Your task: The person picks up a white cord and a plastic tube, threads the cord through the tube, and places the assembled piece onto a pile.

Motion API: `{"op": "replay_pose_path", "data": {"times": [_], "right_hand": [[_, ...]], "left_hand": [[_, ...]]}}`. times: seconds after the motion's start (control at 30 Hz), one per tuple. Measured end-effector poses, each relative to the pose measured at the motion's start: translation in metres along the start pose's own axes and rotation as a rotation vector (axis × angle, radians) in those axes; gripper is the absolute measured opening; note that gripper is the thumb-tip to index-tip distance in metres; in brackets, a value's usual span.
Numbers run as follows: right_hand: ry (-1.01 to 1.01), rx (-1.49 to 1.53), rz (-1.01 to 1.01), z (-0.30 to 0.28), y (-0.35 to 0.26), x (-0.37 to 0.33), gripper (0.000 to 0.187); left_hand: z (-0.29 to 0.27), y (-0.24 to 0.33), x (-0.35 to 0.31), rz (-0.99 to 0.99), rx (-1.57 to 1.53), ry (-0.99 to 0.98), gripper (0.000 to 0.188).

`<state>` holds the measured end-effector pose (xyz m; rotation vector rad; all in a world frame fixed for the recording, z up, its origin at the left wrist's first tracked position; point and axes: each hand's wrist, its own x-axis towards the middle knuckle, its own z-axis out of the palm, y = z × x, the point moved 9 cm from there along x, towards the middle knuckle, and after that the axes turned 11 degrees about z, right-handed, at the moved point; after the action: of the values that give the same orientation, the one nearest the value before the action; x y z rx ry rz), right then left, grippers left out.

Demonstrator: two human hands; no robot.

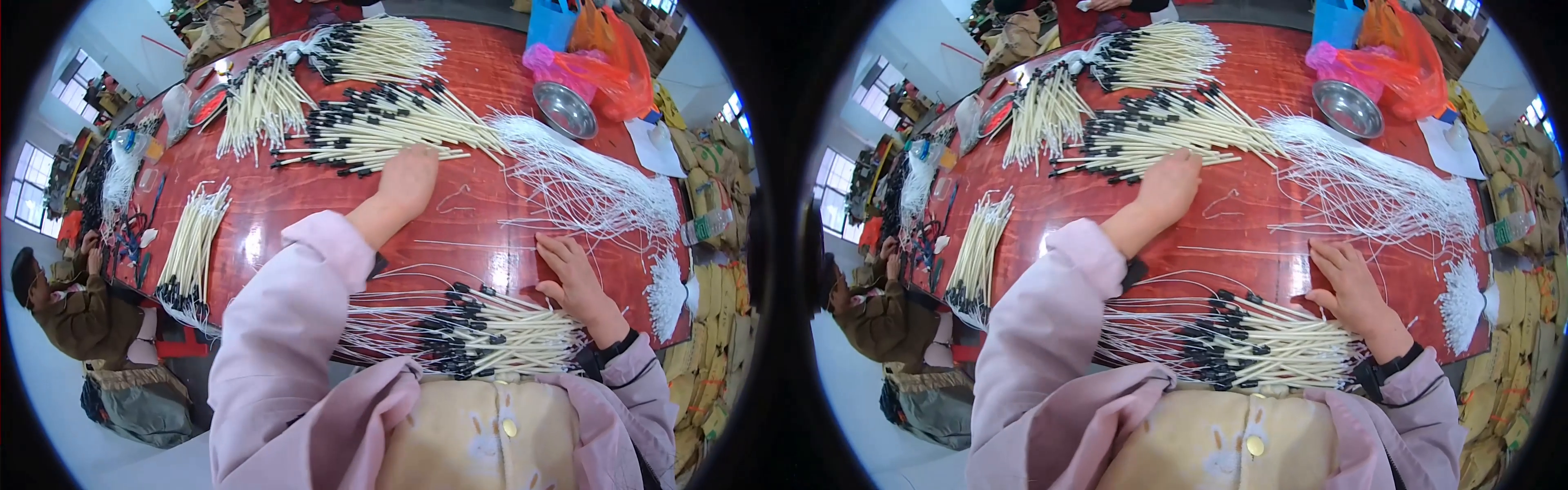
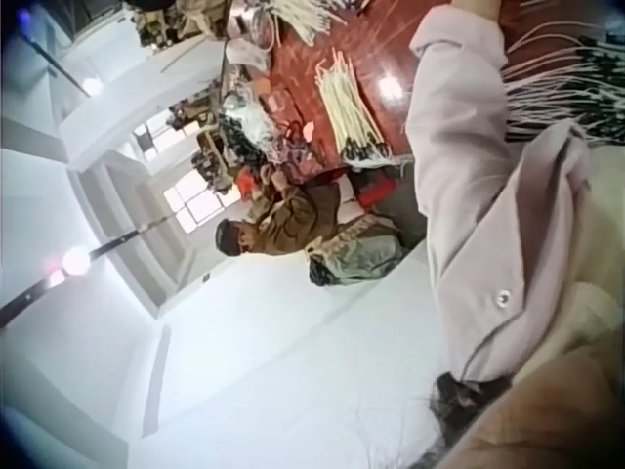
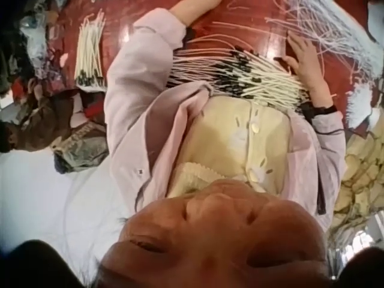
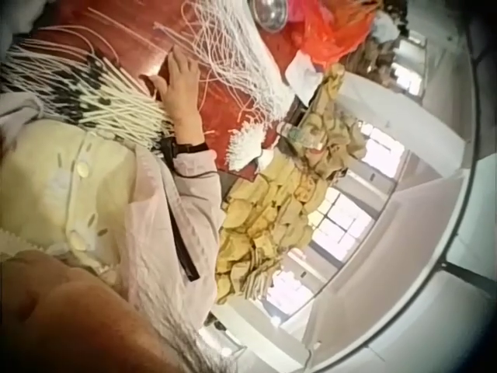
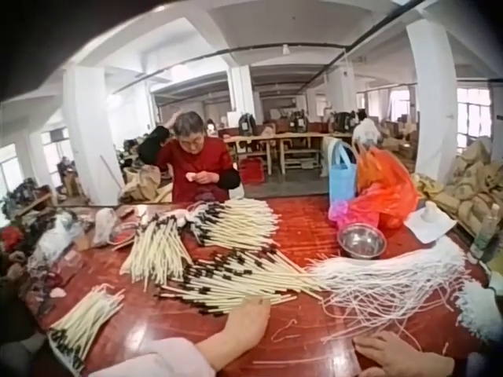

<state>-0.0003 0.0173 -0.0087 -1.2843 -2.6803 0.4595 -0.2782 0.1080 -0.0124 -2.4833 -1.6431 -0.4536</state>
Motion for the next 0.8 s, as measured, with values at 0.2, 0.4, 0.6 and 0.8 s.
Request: {"op": "replay_pose_path", "data": {"times": [0.2, 0.4, 0.6, 0.8], "right_hand": [[0.005, 0.034, 0.027, 0.001, 0.004, 0.0, 0.071], [0.039, 0.023, 0.025, 0.001, 0.001, 0.0, 0.069], [0.054, 0.047, 0.022, 0.001, 0.0, 0.003, 0.064], [0.076, 0.058, 0.031, -0.001, 0.005, 0.002, 0.062]], "left_hand": [[0.015, -0.002, 0.017, 0.06, 0.03, 0.042, 0.017], [0.022, 0.006, 0.02, 0.214, 0.141, -0.01, 0.021], [-0.015, 0.02, 0.003, 0.138, -0.052, -0.014, 0.022], [-0.058, -0.011, -0.087, 0.006, -0.518, 0.146, 0.011]]}}
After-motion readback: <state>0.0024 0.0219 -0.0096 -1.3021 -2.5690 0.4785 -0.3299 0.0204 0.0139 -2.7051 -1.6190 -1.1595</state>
